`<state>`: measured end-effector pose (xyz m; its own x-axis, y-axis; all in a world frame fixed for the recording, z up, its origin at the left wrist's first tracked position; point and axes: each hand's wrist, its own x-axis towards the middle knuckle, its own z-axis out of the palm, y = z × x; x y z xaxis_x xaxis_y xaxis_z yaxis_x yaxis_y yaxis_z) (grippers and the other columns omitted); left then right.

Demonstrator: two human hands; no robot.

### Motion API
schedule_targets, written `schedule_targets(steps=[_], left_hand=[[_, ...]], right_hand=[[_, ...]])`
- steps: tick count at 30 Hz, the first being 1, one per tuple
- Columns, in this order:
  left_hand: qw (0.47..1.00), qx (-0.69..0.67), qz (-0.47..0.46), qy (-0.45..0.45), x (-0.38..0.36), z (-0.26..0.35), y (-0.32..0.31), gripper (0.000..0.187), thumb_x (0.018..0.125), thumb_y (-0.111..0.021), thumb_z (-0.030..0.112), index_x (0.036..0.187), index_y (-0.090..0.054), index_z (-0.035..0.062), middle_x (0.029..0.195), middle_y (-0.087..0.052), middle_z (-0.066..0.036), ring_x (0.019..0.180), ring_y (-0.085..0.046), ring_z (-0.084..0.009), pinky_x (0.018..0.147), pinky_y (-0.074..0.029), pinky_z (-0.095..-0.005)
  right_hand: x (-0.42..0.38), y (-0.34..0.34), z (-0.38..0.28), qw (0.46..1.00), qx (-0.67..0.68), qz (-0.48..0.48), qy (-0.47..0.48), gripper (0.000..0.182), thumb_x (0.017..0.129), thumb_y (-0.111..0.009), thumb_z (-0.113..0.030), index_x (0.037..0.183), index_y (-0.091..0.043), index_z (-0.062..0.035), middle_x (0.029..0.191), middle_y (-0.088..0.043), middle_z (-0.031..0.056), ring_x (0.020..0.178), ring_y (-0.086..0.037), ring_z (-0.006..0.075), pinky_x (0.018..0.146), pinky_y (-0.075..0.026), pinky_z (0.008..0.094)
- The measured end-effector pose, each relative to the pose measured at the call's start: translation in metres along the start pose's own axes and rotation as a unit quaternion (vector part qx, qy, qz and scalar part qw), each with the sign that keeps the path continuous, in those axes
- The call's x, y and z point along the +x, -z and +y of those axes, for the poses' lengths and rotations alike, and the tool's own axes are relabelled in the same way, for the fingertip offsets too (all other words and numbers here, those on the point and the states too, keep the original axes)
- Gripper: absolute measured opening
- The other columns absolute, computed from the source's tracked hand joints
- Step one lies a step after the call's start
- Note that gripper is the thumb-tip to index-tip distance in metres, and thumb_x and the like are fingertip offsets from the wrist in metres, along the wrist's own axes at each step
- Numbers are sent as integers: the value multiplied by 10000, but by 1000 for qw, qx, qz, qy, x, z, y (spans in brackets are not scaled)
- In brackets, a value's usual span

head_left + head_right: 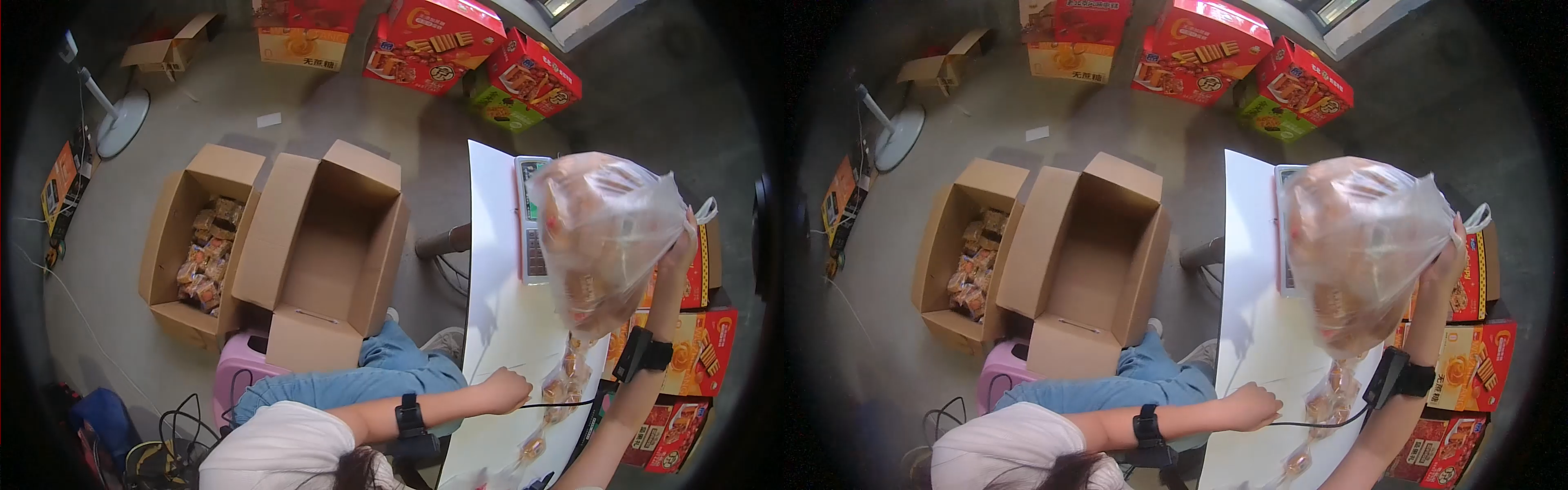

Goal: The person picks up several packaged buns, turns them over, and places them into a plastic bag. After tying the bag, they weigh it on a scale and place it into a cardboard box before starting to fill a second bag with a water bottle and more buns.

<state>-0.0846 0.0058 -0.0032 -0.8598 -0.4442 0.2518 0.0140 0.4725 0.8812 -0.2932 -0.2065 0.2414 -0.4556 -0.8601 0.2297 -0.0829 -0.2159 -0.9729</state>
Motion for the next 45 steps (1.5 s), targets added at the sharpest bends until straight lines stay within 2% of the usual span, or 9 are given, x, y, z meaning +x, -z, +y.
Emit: schedule_targets(steps=[8,10,11,13,18,20,29,39,45], left_hand=[[995,-80,-64,4,-11,35,-30,183,840,-456,194,845,-563,45,729,-606,-142,722,-597,-322,664,-450,-430],[933,-338,124,25,-15,24,-70,109,770,-499,141,786,-576,66,709,-597,-164,687,-587,-369,626,-472,-443],[928,-299,220,-26,-18,20,-76,125,773,-507,112,870,-582,90,826,-612,-148,787,-585,-360,673,-472,-425],[896,-408,155,-82,-32,13,-27,203,787,-512,107,978,-578,93,955,-598,-126,921,-558,-327,765,-446,-405],[982,-66,179,-9,-3,-9,35,382,730,-442,48,1100,-537,68,1118,-545,-132,1030,-508,-268,896,-383,-373],[915,186,356,16,-3,-24,55,346,709,-489,59,1046,-556,95,891,-574,-76,828,-544,-249,725,-416,-370],[942,129,296,94,-20,-82,84,319,749,-510,80,1067,-539,63,853,-576,-84,798,-545,-270,687,-406,-398],[939,63,283,186,-22,-107,81,283,759,-504,47,1038,-549,33,861,-607,-99,790,-579,-254,714,-439,-364],[935,103,294,170,-20,-124,71,238,765,-508,56,994,-572,34,814,-613,-117,727,-589,-270,657,-459,-369]], right_hand=[[-115,-155,53,982,130,-88,-104,203,894,-422,-184,981,-523,-31,975,-582,91,941,-550,184,873,-433,360],[-144,-190,75,976,137,-41,-165,229,897,-397,-190,980,-535,-26,972,-590,92,922,-563,188,851,-447,362],[-150,-196,95,971,129,-39,-200,247,896,-397,-208,988,-537,-28,959,-597,88,916,-568,188,843,-452,357],[-165,-210,131,963,107,-81,-233,251,894,-397,-219,955,-549,-29,897,-604,70,842,-583,176,763,-479,360],[-219,-249,234,931,-190,-188,-250,393,851,-476,-303,673,-609,20,618,-611,135,539,-594,210,547,-476,344],[-240,-262,292,890,-362,-228,-157,324,792,-481,-262,713,-634,13,676,-627,164,667,-623,270,639,-480,380],[-239,-323,354,906,-327,-257,-76,224,718,-530,-191,739,-643,1,754,-604,228,732,-603,380,679,-478,448],[-211,-321,355,920,-250,-270,-137,179,748,-541,-122,812,-642,11,836,-596,250,790,-599,375,684,-478,420],[-227,-333,369,877,-303,-372,-37,133,697,-549,-73,736,-651,4,788,-619,202,761,-607,352,639,-487,408]])
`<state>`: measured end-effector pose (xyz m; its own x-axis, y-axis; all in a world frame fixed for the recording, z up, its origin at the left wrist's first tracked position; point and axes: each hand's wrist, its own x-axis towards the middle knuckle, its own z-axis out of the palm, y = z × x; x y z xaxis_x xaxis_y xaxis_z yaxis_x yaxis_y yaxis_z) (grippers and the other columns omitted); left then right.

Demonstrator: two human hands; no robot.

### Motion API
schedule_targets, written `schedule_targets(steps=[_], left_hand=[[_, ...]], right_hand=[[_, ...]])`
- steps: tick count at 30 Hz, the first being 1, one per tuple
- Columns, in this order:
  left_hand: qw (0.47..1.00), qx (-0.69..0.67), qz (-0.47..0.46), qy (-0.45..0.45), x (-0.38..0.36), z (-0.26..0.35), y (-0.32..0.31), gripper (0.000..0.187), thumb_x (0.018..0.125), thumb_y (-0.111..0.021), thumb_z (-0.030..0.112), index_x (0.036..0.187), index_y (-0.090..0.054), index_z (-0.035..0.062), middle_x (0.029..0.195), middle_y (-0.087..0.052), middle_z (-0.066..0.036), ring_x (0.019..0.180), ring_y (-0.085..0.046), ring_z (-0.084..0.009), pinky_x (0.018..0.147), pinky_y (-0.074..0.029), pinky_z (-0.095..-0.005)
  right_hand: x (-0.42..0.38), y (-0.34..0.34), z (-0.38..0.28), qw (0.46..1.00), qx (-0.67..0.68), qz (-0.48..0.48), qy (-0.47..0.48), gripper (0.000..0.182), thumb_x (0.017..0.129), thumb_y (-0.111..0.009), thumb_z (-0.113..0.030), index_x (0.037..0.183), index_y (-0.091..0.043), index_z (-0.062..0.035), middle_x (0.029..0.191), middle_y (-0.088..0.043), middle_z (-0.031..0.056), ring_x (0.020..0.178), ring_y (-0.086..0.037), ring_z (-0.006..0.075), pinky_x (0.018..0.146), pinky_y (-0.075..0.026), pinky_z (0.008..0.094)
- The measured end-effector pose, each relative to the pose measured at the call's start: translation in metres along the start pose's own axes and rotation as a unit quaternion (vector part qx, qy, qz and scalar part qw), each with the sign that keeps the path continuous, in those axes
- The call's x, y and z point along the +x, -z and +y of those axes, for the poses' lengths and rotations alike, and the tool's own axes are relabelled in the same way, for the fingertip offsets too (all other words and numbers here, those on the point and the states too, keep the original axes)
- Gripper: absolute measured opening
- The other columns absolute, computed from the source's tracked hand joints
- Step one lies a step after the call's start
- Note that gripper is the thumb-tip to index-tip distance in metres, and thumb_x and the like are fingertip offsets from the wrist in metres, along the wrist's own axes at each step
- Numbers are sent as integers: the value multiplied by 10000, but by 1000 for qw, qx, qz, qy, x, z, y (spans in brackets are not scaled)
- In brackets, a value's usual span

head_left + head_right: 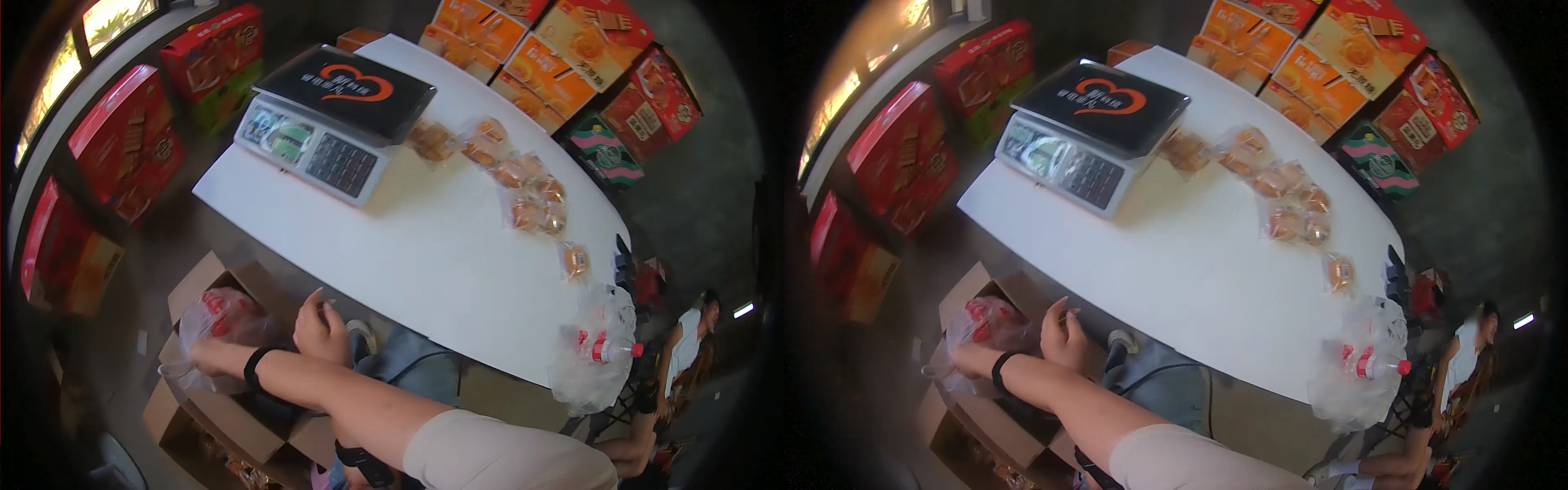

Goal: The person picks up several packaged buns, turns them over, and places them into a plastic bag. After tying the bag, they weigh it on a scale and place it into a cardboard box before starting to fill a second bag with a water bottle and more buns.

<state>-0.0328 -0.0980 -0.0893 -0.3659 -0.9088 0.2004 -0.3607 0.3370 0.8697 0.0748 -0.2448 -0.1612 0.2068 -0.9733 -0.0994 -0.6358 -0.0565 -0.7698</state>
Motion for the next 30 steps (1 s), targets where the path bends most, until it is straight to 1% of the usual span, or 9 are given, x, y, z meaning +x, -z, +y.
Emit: schedule_targets(steps=[1,3,6,11,13,15,17,24,30], left_hand=[[1000,10,7,-11,1,1,1,232,765,-510,59,986,-576,35,810,-612,-125,721,-590,-276,652,-460,-373],[999,33,8,4,1,5,0,230,760,-528,89,978,-580,42,809,-610,-136,725,-588,-293,649,-460,-391],[998,40,-20,34,0,5,3,231,768,-519,109,986,-575,59,843,-610,-120,780,-580,-295,685,-449,-399],[996,-12,-4,91,4,-3,8,214,800,-481,119,985,-570,58,878,-610,-104,839,-570,-284,738,-431,-380],[991,-58,-11,123,5,-8,11,209,817,-461,123,982,-567,50,887,-610,-103,860,-566,-278,764,-422,-372],[991,-52,0,127,7,-10,12,213,819,-464,128,985,-566,44,894,-612,-105,854,-571,-281,762,-427,-369],[988,-75,-5,135,9,-10,13,212,817,-462,123,980,-566,35,897,-614,-109,852,-574,-282,759,-433,-368],[981,-126,-10,147,9,-6,12,215,824,-462,110,989,-566,18,896,-623,-117,831,-594,-257,735,-453,-343],[981,-121,-23,148,11,3,13,223,830,-477,149,997,-568,31,908,-619,-117,870,-582,-261,792,-430,-363]], right_hand=[[11,-15,14,996,-68,3,60,115,665,-559,-74,712,-657,-36,769,-624,177,740,-609,337,627,-490,404],[8,1,9,989,-126,-33,75,105,643,-579,-61,706,-663,-69,765,-627,159,735,-610,320,630,-495,395],[15,7,15,987,-133,-75,44,176,654,-566,-40,790,-670,-80,845,-628,152,812,-608,315,697,-490,402],[25,6,11,994,27,29,-99,186,740,-542,-155,836,-660,-48,879,-614,196,851,-595,347,741,-473,424],[26,3,8,973,111,79,-187,212,765,-533,-193,842,-657,-39,876,-608,214,846,-592,356,748,-468,428],[30,-2,4,969,121,66,-206,241,789,-511,-215,862,-653,-34,880,-610,213,853,-592,359,760,-466,428],[34,-9,3,945,144,64,-287,259,795,-506,-216,880,-645,-16,893,-611,217,870,-592,363,774,-464,423],[8,22,19,968,-74,-41,-238,238,761,-502,-140,910,-653,-33,966,-619,185,913,-606,306,775,-481,412],[15,43,27,969,-61,-48,-236,274,752,-508,-146,960,-637,-24,1024,-597,193,958,-587,313,797,-472,407]])
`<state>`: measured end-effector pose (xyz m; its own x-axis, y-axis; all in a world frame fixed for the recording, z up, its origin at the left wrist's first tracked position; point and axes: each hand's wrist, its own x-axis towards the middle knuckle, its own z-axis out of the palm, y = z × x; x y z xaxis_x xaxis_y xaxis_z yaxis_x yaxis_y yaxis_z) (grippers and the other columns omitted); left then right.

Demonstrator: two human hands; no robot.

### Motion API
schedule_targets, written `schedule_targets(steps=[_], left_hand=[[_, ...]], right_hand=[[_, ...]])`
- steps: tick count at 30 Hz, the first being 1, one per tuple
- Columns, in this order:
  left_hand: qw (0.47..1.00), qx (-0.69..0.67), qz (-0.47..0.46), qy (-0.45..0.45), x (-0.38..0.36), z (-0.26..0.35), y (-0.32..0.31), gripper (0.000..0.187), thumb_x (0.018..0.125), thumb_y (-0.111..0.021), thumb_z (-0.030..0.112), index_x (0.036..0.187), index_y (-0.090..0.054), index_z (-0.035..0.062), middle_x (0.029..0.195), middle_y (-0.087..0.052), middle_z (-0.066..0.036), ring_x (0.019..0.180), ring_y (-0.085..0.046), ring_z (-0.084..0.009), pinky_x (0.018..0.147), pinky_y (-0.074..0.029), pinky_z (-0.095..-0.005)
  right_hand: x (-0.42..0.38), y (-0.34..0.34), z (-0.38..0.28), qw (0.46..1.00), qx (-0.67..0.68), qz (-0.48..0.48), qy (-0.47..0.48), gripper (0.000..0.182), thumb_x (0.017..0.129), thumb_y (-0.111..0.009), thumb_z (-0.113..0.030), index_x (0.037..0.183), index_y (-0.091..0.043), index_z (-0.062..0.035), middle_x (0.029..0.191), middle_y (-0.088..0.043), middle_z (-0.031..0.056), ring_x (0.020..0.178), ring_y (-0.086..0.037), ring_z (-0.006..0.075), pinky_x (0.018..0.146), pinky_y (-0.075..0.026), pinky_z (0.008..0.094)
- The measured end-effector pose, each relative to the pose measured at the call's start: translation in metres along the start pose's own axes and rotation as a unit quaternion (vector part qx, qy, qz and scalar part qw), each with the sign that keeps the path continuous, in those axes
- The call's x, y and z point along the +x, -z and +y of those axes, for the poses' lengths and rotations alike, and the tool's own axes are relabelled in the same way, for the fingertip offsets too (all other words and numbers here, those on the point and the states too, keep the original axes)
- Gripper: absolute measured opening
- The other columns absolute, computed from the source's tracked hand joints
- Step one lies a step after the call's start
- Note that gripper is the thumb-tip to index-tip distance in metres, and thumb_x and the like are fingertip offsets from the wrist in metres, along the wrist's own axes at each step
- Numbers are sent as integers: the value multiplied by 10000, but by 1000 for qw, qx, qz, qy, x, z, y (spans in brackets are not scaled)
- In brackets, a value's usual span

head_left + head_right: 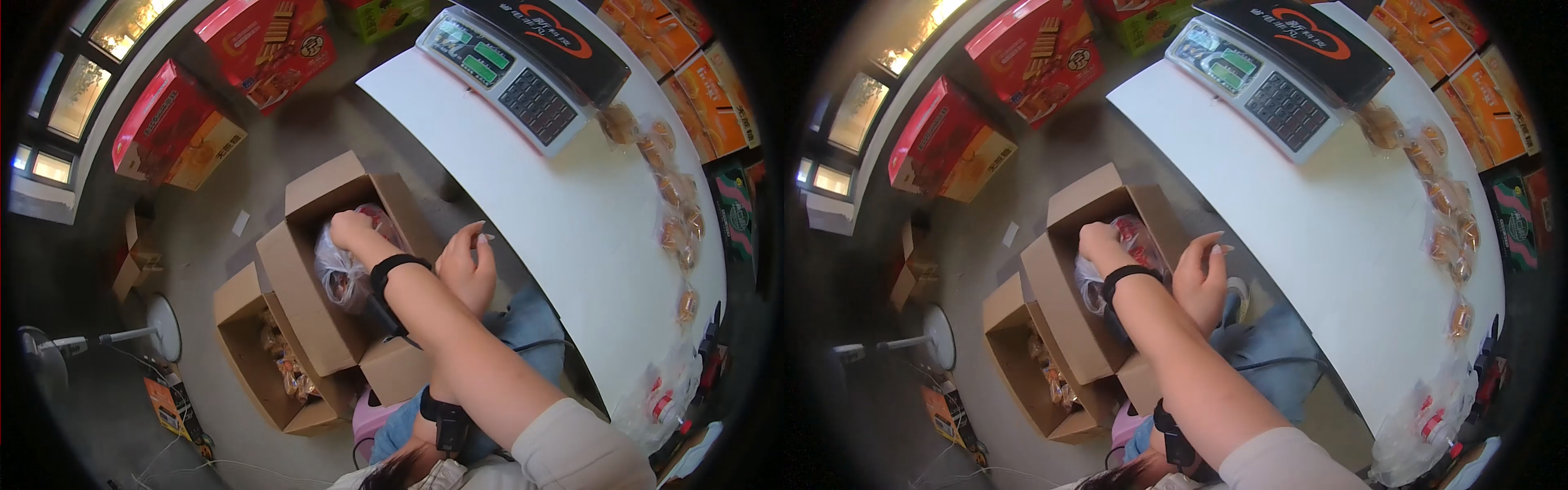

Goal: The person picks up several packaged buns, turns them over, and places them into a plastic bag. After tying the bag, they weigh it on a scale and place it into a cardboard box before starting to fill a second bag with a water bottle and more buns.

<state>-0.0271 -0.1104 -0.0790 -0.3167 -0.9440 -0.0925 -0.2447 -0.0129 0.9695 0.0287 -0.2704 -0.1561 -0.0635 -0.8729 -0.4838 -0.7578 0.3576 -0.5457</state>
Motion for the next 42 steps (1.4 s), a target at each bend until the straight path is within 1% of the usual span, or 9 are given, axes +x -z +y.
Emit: schedule_targets(steps=[7,18,22,28,32,33,34,37,42], left_hand=[[999,39,-26,-3,-8,10,-2,240,841,-455,160,1023,-558,42,903,-607,-109,878,-563,-257,837,-388,-379],[980,104,-2,-170,-26,20,-18,244,755,-523,105,984,-567,31,815,-601,-125,780,-570,-291,718,-412,-420],[933,232,-29,-272,-37,31,-21,303,743,-555,111,1045,-546,90,833,-573,-47,798,-533,-227,768,-352,-389],[844,261,-229,-408,-78,58,-43,370,767,-575,130,1132,-515,120,985,-586,-33,939,-537,-229,826,-371,-375],[857,-37,-425,-288,-106,62,-39,348,782,-576,140,1113,-529,40,1010,-566,-154,934,-528,-334,797,-419,-363],[832,61,-382,-397,-110,80,-33,324,796,-568,118,1101,-535,13,992,-579,-182,901,-554,-339,767,-438,-365],[863,60,-378,-331,-115,87,-31,313,804,-557,114,1097,-533,8,976,-583,-192,884,-563,-341,752,-446,-365],[884,116,-332,-308,-120,102,-17,293,814,-541,108,1087,-539,3,963,-586,-202,867,-576,-335,741,-454,-366],[889,195,-287,-299,-129,116,-7,269,838,-515,118,1077,-549,0,947,-593,-191,848,-590,-305,732,-458,-361]], right_hand=[[-13,4,9,995,-91,-24,13,280,762,-519,-161,985,-633,-35,1049,-596,174,982,-581,295,819,-462,380],[-28,6,13,944,-324,14,61,248,783,-569,-194,1016,-638,-146,1072,-610,54,1010,-568,237,883,-333,552],[-100,63,-10,962,-218,47,158,200,729,-596,-158,905,-663,-91,969,-636,97,912,-611,242,702,-493,420],[-212,143,-1,911,57,264,310,237,794,-487,-206,857,-607,-11,836,-610,186,836,-588,339,719,-469,410],[-348,174,41,777,301,372,410,127,827,-507,-111,887,-534,-2,716,-571,72,626,-573,130,575,-457,270],[-392,170,54,757,436,349,339,147,859,-497,-132,916,-513,3,732,-562,40,667,-573,124,593,-462,268],[-433,159,81,762,407,398,308,160,876,-488,-132,946,-510,11,776,-568,41,714,-561,106,636,-467,263],[-546,104,153,726,136,671,64,187,811,-556,-59,986,-520,-6,838,-575,56,742,-543,116,677,-448,247],[-688,24,260,487,-164,811,-279,489,745,-641,-110,1170,-427,2,1141,-461,154,1009,-470,261,888,-363,356]])
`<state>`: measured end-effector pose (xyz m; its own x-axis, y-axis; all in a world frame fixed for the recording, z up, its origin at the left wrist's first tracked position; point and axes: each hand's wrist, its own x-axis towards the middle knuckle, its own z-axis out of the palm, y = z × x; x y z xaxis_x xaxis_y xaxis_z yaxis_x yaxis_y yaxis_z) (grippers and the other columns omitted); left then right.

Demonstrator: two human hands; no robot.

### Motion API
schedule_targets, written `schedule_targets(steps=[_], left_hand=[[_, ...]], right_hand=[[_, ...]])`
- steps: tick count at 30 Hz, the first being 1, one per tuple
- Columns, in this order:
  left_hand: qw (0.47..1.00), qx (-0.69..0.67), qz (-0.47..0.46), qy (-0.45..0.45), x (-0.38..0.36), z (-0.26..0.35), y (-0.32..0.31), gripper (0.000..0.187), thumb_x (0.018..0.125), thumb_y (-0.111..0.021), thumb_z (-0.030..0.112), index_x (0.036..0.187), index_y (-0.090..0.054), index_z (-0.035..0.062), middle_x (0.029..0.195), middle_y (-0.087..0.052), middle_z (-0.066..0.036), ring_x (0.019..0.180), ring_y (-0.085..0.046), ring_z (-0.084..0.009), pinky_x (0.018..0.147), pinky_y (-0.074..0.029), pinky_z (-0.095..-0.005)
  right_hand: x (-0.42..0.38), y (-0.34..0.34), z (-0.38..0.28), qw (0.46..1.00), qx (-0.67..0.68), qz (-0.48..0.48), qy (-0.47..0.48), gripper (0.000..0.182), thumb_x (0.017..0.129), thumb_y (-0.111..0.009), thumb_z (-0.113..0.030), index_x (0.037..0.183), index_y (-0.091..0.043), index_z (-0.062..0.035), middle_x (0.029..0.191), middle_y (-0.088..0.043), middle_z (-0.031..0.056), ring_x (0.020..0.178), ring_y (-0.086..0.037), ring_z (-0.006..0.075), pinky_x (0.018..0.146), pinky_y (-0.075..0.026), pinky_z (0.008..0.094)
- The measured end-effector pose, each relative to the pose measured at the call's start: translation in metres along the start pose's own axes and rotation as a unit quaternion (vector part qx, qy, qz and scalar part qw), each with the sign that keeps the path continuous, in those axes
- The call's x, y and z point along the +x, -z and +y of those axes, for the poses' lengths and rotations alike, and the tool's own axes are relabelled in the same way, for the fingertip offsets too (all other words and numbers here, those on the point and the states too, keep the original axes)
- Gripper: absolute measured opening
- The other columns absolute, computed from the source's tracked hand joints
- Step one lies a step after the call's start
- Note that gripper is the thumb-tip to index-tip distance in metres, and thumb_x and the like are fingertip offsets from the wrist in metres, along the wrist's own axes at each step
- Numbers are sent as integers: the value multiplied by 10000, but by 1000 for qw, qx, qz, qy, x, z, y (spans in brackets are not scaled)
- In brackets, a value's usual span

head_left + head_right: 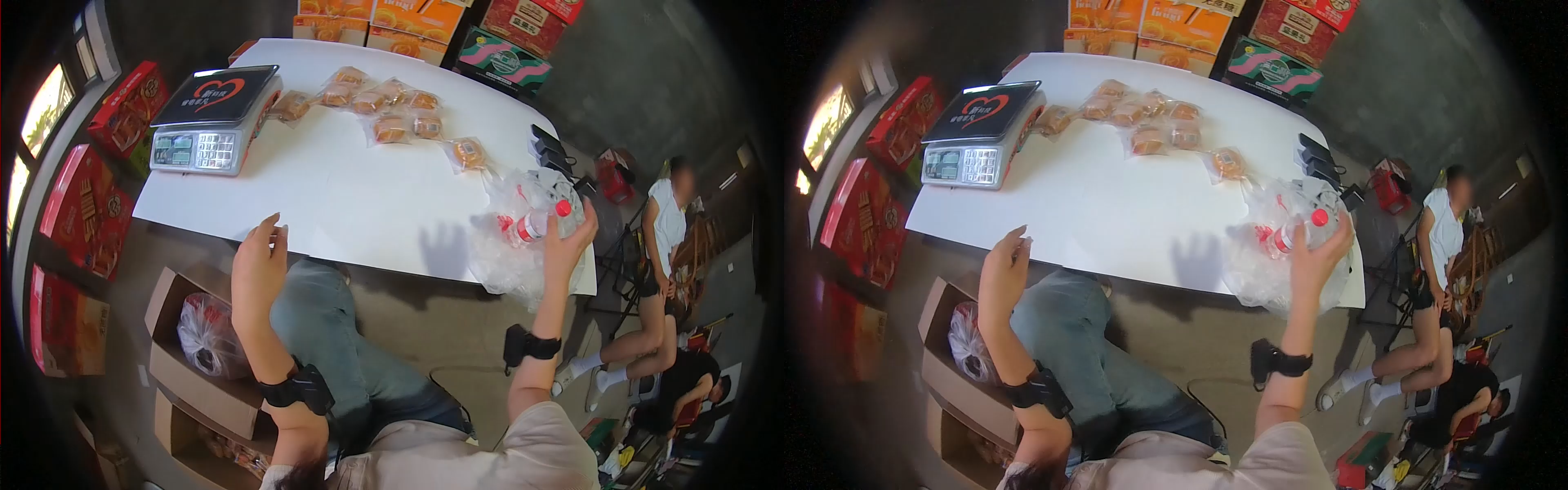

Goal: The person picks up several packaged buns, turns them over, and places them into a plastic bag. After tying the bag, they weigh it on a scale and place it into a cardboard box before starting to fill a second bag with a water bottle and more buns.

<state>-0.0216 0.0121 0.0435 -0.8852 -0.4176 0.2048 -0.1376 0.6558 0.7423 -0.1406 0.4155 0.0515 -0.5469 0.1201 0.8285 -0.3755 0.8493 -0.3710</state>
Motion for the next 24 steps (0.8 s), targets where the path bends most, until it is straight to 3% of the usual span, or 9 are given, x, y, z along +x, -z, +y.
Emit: schedule_targets(steps=[3,5,7,9,13,17,21,22,24], left_hand=[[1000,-5,10,-29,-3,19,-9,266,842,-506,125,1072,-551,-2,943,-595,-187,843,-591,-299,730,-456,-353],[994,-46,-6,-95,-6,31,-21,257,840,-502,121,1061,-559,4,939,-598,-182,835,-591,-291,721,-455,-345],[991,-51,-38,-115,-12,49,-35,253,835,-506,115,1056,-563,7,940,-599,-178,832,-592,-285,720,-455,-339],[984,-70,-86,-137,-21,65,-50,242,828,-511,105,1044,-574,15,934,-604,-170,825,-594,-268,703,-458,-332],[956,-133,-238,-108,-30,74,-101,267,818,-559,200,997,-580,3,876,-623,-157,793,-605,-271,676,-472,-337],[925,161,-317,-134,-54,64,-165,550,735,-601,492,862,-540,-40,783,-611,-177,786,-618,-285,677,-480,-355],[921,240,-237,-194,-76,52,-209,614,682,-608,564,815,-527,-30,733,-601,-166,773,-617,-286,671,-485,-368],[924,265,-220,-164,-71,51,-216,562,707,-595,533,828,-537,-13,740,-604,-160,767,-614,-295,670,-486,-381],[925,293,-203,-135,-60,45,-222,511,733,-582,503,842,-548,4,747,-608,-153,760,-610,-304,670,-487,-394]], right_hand=[[-12,-8,76,992,-77,68,-69,662,709,-690,-162,1246,-350,23,1263,-370,202,1114,-420,321,939,-332,371],[-19,-24,104,958,111,-79,-253,723,672,-726,-201,1252,-358,25,1278,-377,214,1172,-393,317,967,-316,351],[-34,-46,124,931,237,-122,-249,687,647,-745,-219,1201,-420,25,1176,-473,181,1079,-466,284,915,-358,331],[-45,-50,101,969,82,-72,-223,619,645,-747,-227,1146,-474,15,1058,-536,143,966,-514,249,844,-394,317],[-65,-52,37,967,142,-78,-196,570,640,-751,-240,1105,-500,-27,1008,-547,113,896,-531,229,776,-420,307],[-77,-60,-4,942,228,-97,-225,566,647,-743,-273,1098,-499,-33,1028,-544,111,889,-541,221,759,-427,309],[-79,-66,-40,937,210,-181,-213,520,691,-712,-240,1101,-486,-13,988,-570,112,870,-566,204,758,-448,304],[-80,-67,-43,955,180,-178,-156,471,722,-694,-168,1102,-477,5,956,-590,105,855,-585,186,754,-464,294],[-83,-72,-36,929,248,-184,-203,510,709,-697,-235,1107,-479,-2,980,-575,116,869,-564,198,767,-449,302]])
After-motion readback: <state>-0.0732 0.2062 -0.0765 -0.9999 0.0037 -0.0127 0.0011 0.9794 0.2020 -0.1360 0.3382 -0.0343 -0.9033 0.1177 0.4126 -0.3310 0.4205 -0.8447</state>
